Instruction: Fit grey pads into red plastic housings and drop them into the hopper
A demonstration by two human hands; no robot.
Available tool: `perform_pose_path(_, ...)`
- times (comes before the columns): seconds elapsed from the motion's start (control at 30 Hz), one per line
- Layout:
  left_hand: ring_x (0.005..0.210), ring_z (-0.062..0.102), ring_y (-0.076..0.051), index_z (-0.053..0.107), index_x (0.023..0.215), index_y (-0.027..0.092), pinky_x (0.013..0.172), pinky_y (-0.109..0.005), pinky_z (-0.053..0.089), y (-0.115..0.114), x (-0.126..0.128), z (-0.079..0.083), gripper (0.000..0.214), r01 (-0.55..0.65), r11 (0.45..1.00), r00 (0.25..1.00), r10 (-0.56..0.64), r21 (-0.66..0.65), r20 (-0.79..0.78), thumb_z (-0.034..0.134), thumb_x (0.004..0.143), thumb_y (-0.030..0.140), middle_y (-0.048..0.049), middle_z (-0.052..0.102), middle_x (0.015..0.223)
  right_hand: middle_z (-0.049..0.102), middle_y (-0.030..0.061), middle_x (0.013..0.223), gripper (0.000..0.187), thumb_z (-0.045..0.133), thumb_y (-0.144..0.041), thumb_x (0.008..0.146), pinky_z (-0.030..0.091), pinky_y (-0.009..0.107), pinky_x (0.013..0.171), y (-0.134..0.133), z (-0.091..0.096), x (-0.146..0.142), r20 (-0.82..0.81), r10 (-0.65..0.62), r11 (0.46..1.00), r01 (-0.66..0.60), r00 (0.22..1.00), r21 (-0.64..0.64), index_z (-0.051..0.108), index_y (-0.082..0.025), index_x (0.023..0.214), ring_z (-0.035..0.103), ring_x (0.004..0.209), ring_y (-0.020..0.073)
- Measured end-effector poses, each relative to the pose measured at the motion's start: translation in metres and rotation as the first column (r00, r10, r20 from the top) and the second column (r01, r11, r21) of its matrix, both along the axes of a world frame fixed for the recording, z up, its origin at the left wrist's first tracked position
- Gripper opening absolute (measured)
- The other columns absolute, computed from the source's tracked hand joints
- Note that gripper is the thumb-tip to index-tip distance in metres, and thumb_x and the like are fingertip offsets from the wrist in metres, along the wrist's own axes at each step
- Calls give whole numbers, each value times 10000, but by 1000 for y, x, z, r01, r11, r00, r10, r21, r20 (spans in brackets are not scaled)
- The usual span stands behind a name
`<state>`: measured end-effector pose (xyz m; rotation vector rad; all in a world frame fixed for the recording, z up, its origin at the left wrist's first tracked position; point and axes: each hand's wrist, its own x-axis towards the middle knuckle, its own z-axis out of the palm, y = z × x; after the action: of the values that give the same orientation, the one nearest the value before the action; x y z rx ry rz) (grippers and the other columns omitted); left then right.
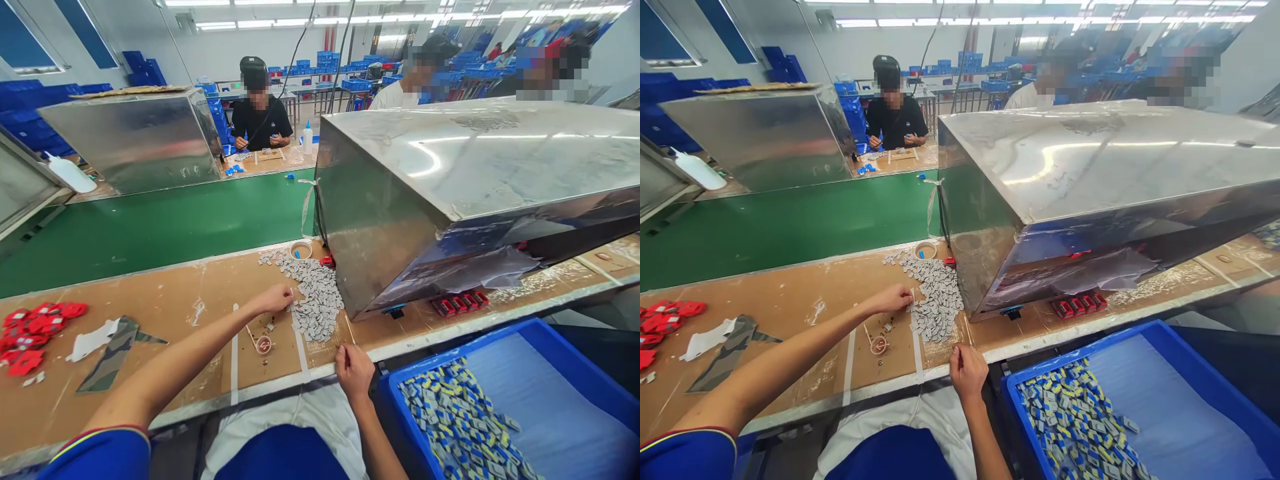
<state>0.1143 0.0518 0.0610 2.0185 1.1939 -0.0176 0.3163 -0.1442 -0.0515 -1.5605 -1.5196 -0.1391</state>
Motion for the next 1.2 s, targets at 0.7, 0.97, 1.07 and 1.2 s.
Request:
perform_pose_path(0.7, 664, 612, -167, 639, 849, 169, 648, -254, 484, -9, 28, -12, 132, -91, 995, 988, 84, 51, 131, 535, 774, 202, -16, 681, 707, 526, 165, 1390, 389, 691, -316, 848, 332, 548, 1041, 29, 49, -68, 140, 212, 954, -173, 967, -246, 632, -239, 1224, 418, 1290, 361)
perform_pose_path(0.97, 828, 698, -311, 610, 854, 193, 739, -445, 578, 28, -34, 37, 499, -231, 941, 962, 182, 247, 206, 467, 717, 652, -108, 729, 877, 624, 106, 1346, 103, 613, -235, 945, 359, 522, 1049, 77, 41, -63, 298, 213, 931, -101, 931, -350, 713, -215, 931, 446, 1322, 291)
perform_pose_path(1.07, 805, 718, -324, 641, 837, 218, 725, -453, 596, 29, -77, 28, 457, -500, 848, 856, 453, 177, 250, 594, 640, 628, -61, 743, 826, 653, 97, 1291, 104, 617, -233, 943, 412, 473, 1017, 75, 52, -45, 312, 139, 951, -39, 940, -306, 708, -204, 903, 500, 1266, 271)
perform_pose_path(1.2, 790, 709, -295, 647, 873, 251, 689, -429, 595, 0, -135, 17, 389, -607, 682, 787, 588, 407, 187, 444, 870, 583, -29, 722, 808, 646, 73, 1258, 164, 582, -311, 947, 455, 406, 980, 41, 92, -4, 185, 132, 991, -125, 974, -51, 680, -217, 1038, 522, 1219, 236)
